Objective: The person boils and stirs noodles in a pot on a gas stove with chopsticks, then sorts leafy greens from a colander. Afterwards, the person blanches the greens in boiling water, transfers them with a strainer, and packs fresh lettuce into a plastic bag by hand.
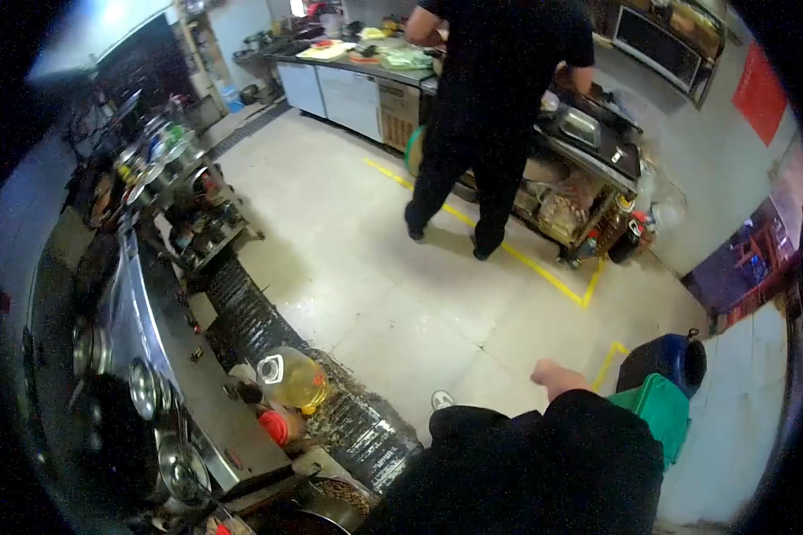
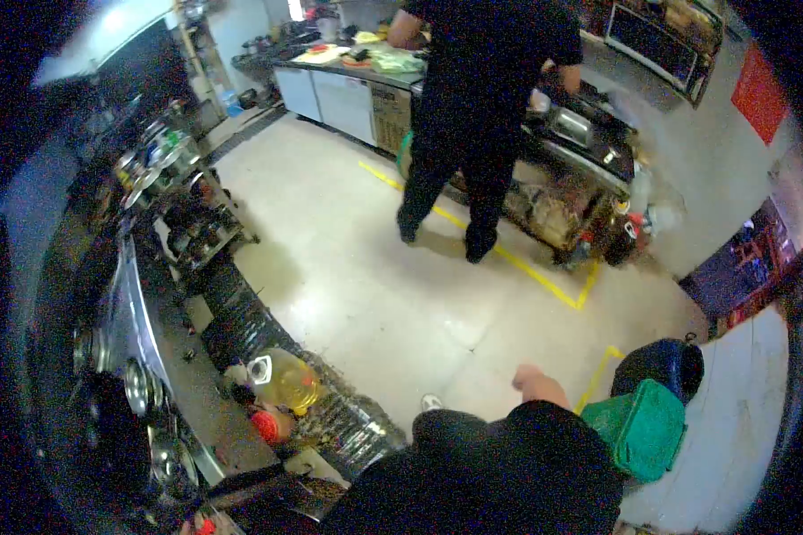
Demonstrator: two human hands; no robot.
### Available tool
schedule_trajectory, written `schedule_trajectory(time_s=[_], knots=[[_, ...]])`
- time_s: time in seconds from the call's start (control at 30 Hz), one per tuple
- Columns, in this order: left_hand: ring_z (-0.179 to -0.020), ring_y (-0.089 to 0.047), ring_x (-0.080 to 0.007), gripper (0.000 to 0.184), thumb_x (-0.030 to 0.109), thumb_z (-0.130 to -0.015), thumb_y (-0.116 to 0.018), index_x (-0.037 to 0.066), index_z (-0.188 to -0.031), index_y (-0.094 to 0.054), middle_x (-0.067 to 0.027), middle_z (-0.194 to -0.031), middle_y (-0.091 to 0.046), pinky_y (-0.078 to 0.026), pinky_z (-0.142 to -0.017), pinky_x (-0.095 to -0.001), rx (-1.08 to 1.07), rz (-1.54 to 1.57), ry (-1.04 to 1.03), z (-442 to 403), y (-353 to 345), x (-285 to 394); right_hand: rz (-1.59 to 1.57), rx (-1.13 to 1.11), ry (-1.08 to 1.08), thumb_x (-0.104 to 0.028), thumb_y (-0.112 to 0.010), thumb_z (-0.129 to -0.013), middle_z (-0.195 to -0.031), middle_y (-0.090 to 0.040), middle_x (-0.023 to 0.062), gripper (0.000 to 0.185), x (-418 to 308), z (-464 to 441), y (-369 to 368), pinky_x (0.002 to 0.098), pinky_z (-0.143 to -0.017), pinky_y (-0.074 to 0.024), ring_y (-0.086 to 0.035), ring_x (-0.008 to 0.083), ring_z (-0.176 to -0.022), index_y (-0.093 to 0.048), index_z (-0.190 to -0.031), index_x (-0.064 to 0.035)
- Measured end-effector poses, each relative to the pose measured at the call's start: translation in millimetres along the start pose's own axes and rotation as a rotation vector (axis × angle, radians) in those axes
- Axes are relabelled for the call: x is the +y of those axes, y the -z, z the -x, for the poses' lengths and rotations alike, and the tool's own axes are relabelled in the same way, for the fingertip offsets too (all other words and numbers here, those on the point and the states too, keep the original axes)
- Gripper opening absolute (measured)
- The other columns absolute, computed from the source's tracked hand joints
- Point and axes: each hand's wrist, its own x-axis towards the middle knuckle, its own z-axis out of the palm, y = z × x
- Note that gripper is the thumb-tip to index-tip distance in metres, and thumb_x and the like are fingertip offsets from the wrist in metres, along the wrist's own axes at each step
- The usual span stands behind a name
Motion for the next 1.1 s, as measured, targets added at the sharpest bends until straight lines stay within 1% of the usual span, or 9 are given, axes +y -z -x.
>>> schedule_trajectory(time_s=[0.13, 0.27, 0.33, 0.43, 0.6, 0.83, 0.93, 1.03, 1.1], knots=[[-0.076, -0.056, -0.0211, 0.052, 0.027, -0.088, -0.06, 0.006, -0.132, -0.043, -0.0107, -0.093, -0.061, -0.045, -0.067, -0.0317, 0.019, 0.156, -0.101, -73.5, -45.9, 33.2, -0.075, 0.141, -0.144, -0.025, -0.059, -0.078, -0.111, -0.059, 0.0205, 0.038, 6.7, -3.7, 97.0, 0.0415, -0.088, -0.0449, -0.058, 0.031, -0.104, -0.062, -0.104, 0.0022], [-0.067, -0.052, -0.0155, 0.052, 0.026, -0.086, -0.062, 0.008, -0.131, -0.045, -0.0095, -0.08, -0.058, -0.043, -0.059, -0.028, 0.14, -0.076, -0.314, -138.6, -42.9, 125.7, -0.022, 0.114, 0.147, -0.031, -0.054, -0.078, -0.106, -0.061, 0.0203, 0.04, -59.2, -60.9, 139.3, 0.041, -0.088, -0.0454, -0.058, 0.0331, -0.101, -0.062, -0.104, -0.0013], [-0.075, -0.057, -0.0218, 0.051, 0.024, -0.085, -0.063, 0.009, -0.131, -0.046, -0.0144, -0.092, -0.062, -0.046, -0.069, -0.0327, -0.057, -0.056, -0.161, -169.4, -21.2, 188.9, -0.072, 0.093, 0.265, -0.031, -0.055, -0.077, -0.106, -0.062, 0.018, 0.039, -127.9, -65.8, 177.0, 0.0405, -0.086, -0.0462, -0.059, 0.0325, -0.099, -0.063, -0.104, -0.0042], [-0.092, -0.06, -0.027, 0.052, 0.025, -0.084, -0.063, 0.008, -0.13, -0.046, -0.0177, -0.107, -0.061, -0.046, -0.08, -0.0364, -0.017, -0.01, -0.383, -229.8, -16.0, 236.9, -0.086, 0.051, 0.406, -0.032, -0.054, -0.078, -0.103, -0.064, 0.0151, 0.036, -219.7, -115.3, 185.5, 0.0403, -0.083, -0.0474, -0.06, 0.0308, -0.096, -0.064, -0.103, -0.008], [-0.105, -0.058, -0.0305, 0.054, 0.029, -0.083, -0.064, 0.007, -0.129, -0.047, -0.0196, -0.113, -0.059, -0.045, -0.088, -0.0359, -0.128, 0.127, -0.28, -365.3, -14.0, 306.6, -0.025, 0.107, 0.658, -0.032, -0.052, -0.078, -0.098, -0.065, 0.012, 0.036, -340.0, -111.7, 261.3, 0.0401, -0.08, -0.0483, -0.061, 0.0303, -0.092, -0.062, -0.104, -0.0093], [-0.108, -0.055, -0.0333, 0.059, 0.035, -0.081, -0.065, 0.007, -0.13, -0.046, -0.0194, -0.118, -0.057, -0.044, -0.088, -0.0393, -0.043, 0.011, -0.435, -588.6, 26.0, 405.6, -0.075, 0.086, 0.254, -0.029, -0.052, -0.076, -0.097, -0.065, 0.0154, 0.032, -392.2, -183.4, 342.1, 0.0436, -0.078, -0.0479, -0.06, 0.0334, -0.09, -0.066, -0.095, -0.0071], [-0.075, -0.062, -0.0245, 0.044, 0.036, -0.084, -0.061, 0.004, -0.114, -0.056, -0.0124, -0.085, -0.064, -0.049, -0.067, -0.0345, 0.224, -0.012, -0.785, -677.4, 37.8, 455.1, -0.165, 0.172, 0.118, -0.028, -0.052, -0.076, -0.095, -0.064, 0.017, 0.03, -415.6, -204.1, 378.0, 0.0436, -0.078, -0.0481, -0.061, 0.034, -0.089, -0.067, -0.088, -0.0057], [-0.107, -0.056, -0.0262, 0.057, 0.018, -0.073, -0.071, 0.005, -0.125, -0.05, -0.0184, -0.116, -0.057, -0.043, -0.092, -0.0378, -0.084, 0.126, -0.496, -756.0, 41.3, 532.2, -0.235, 0.218, 0.106, -0.029, -0.051, -0.076, -0.087, -0.064, 0.0191, 0.029, -449.5, -252.2, 392.9, 0.0442, -0.075, -0.0487, -0.061, 0.0354, -0.082, -0.067, -0.08, -0.0048], [-0.1, -0.057, -0.0324, 0.059, 0.018, -0.069, -0.073, 0.005, -0.123, -0.051, -0.0166, -0.111, -0.059, -0.044, -0.086, -0.0393, 0.068, 0.063, -0.8, -820.0, 27.1, 561.0, -0.133, 0.286, 0.301, -0.031, -0.051, -0.077, -0.082, -0.063, 0.0211, 0.031, -466.1, -313.0, 379.4, 0.0449, -0.073, -0.0488, -0.061, 0.0363, -0.078, -0.066, -0.076, -0.0043]])
